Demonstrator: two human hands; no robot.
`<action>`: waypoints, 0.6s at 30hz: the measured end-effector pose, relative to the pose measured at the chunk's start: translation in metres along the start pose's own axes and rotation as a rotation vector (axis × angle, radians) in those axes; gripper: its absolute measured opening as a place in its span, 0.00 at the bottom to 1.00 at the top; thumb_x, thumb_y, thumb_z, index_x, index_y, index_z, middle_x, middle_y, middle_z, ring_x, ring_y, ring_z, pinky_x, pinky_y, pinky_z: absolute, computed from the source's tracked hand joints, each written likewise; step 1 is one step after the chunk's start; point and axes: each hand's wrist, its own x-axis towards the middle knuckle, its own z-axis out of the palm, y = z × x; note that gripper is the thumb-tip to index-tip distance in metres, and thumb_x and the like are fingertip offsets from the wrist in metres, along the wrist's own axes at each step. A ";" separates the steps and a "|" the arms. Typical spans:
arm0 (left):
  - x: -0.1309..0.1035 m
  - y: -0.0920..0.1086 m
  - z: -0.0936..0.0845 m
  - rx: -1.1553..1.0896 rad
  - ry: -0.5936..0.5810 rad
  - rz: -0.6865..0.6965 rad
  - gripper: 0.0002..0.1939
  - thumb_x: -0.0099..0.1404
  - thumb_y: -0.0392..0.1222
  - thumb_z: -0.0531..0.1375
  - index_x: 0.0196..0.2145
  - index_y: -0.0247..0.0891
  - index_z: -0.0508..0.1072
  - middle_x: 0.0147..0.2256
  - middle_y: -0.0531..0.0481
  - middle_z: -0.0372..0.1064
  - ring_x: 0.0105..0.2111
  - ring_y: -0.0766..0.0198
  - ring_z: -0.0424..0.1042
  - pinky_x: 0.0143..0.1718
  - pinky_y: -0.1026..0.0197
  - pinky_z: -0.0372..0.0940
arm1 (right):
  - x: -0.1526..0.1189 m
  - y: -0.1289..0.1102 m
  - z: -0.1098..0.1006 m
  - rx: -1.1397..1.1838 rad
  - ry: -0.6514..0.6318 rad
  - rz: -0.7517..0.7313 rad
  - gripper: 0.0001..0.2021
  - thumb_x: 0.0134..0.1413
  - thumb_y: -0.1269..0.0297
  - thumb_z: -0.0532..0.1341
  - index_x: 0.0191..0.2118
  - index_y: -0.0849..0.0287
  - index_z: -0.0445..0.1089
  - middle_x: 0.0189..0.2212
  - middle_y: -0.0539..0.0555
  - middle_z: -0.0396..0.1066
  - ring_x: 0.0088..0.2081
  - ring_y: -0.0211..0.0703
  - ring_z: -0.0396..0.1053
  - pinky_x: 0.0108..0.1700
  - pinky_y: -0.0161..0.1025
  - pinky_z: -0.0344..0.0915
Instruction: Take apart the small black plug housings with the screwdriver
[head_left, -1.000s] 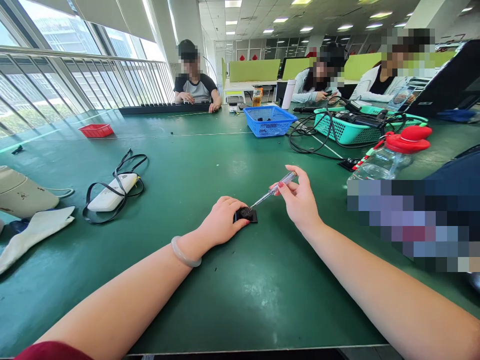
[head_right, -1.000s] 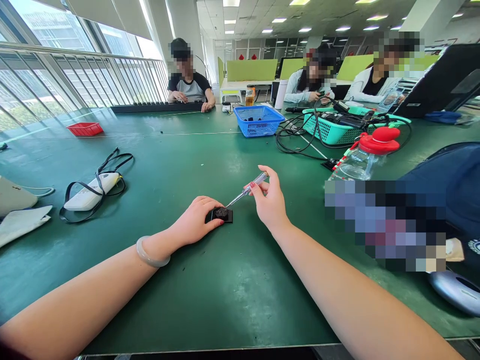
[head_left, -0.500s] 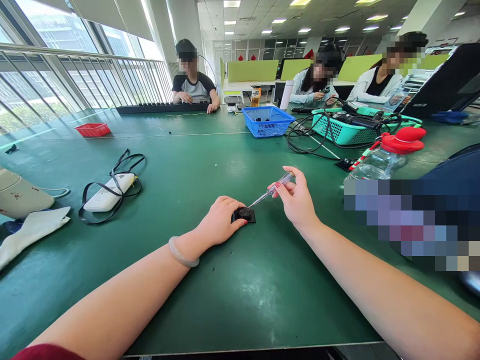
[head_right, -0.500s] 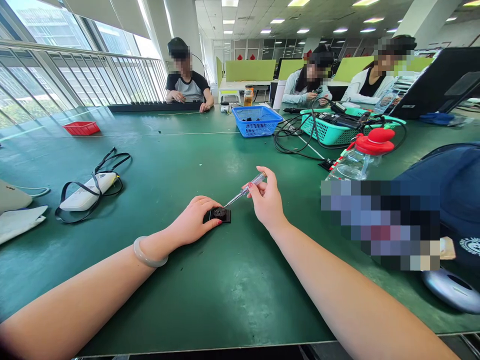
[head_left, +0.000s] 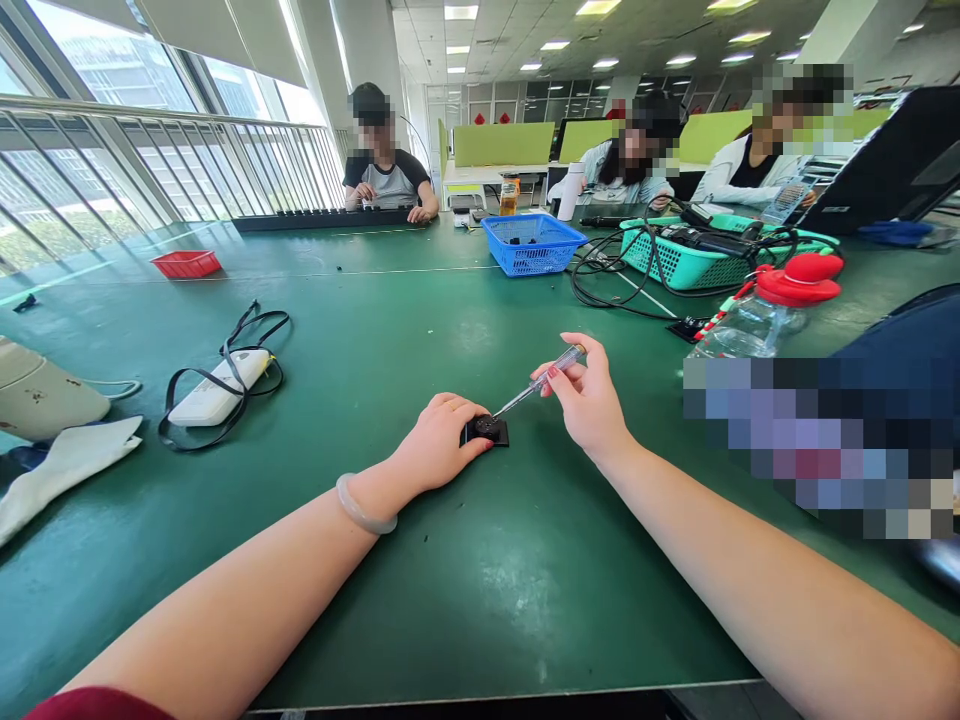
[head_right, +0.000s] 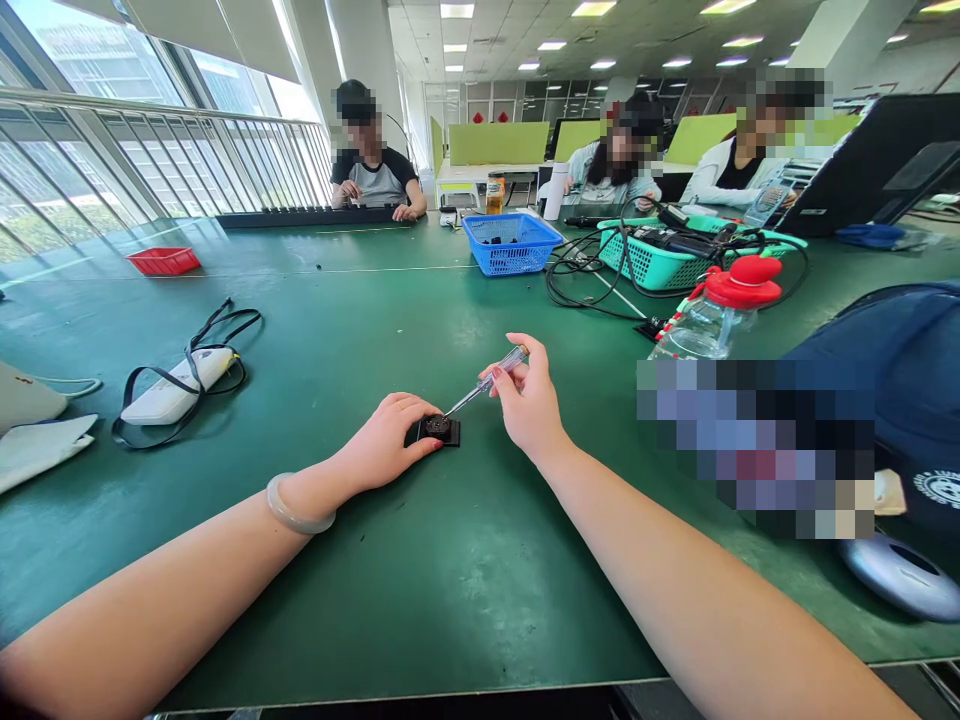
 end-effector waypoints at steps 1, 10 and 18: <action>0.000 0.000 0.000 -0.001 -0.002 0.002 0.13 0.64 0.43 0.63 0.46 0.42 0.75 0.47 0.46 0.76 0.54 0.49 0.67 0.59 0.42 0.62 | -0.001 -0.001 0.000 -0.022 0.002 -0.015 0.22 0.59 0.54 0.61 0.56 0.51 0.56 0.31 0.48 0.75 0.29 0.40 0.70 0.38 0.46 0.70; 0.000 -0.001 0.000 -0.001 -0.004 -0.001 0.13 0.64 0.42 0.63 0.46 0.42 0.75 0.47 0.47 0.76 0.55 0.49 0.66 0.60 0.43 0.61 | 0.002 0.001 0.000 -0.047 0.046 0.015 0.24 0.57 0.50 0.63 0.54 0.51 0.58 0.27 0.47 0.73 0.24 0.39 0.67 0.28 0.40 0.65; 0.000 0.000 -0.001 -0.001 -0.018 -0.007 0.13 0.65 0.43 0.62 0.47 0.41 0.75 0.48 0.46 0.75 0.55 0.48 0.65 0.60 0.43 0.61 | 0.007 0.003 -0.001 -0.028 0.090 0.210 0.29 0.49 0.44 0.66 0.51 0.54 0.59 0.26 0.46 0.74 0.22 0.37 0.64 0.29 0.40 0.64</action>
